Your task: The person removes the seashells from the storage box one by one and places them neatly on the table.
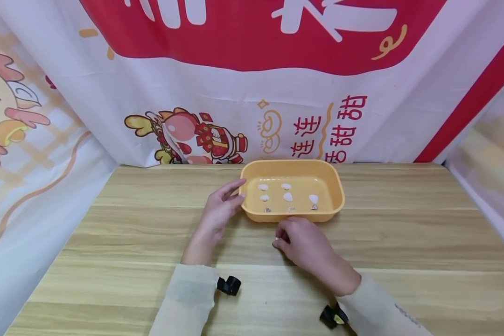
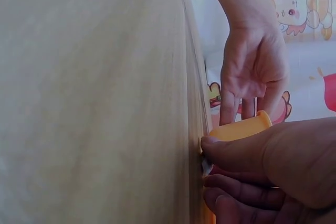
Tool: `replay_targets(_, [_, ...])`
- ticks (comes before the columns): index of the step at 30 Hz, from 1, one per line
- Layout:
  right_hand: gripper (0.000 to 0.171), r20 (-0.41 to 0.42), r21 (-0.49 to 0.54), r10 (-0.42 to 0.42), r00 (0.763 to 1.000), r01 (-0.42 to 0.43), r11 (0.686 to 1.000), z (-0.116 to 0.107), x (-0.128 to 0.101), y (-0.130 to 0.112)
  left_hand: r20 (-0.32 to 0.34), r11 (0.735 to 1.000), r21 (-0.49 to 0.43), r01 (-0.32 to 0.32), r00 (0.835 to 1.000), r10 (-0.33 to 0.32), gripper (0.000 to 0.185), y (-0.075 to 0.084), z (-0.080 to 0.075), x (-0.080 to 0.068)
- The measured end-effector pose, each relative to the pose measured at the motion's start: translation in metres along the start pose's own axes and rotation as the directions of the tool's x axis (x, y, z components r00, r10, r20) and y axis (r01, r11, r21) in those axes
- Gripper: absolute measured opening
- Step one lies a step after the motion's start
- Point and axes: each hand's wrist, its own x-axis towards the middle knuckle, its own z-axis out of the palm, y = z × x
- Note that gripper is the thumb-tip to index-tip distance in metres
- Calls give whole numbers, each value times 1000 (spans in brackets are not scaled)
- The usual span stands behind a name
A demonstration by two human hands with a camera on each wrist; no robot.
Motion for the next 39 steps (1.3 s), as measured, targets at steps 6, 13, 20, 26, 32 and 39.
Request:
replay_targets(6, [17, 22, 62, 40, 999, -41, 997, -2, -2, 5, 4, 1000, 2, 5, 1000, -5, 47, -1, 1, -1])
replay_targets(13, [14, 42, 88, 44, 998, -47, 995, -4, -3, 6, -5, 1000, -7, 8, 1000, -8, 45, -2, 1, 0])
replay_targets(20, [10, 28, 84, 39, 999, -41, 996, -2, -1, 4, -4, 1000, -11, 4, 1000, -4, 44, -2, 1, 0])
replay_targets(26, [10, 0, 81, 7, 1000, -7, 997, -1, -1, 5, -5, 1000, -11, -6, 1000, 6, 44, -1, 1, -1])
replay_targets(32, [10, 0, 95, 10, 1000, -10, 995, -1, -1, 5, -5, 1000, -12, -5, 1000, 5, 44, 0, 2, -1])
replay_targets(39, [11, 14, 188, 34, 999, -36, 981, -6, -2, 5, -2, 1000, -10, -1, 1000, 1, 43, 0, 2, -2])
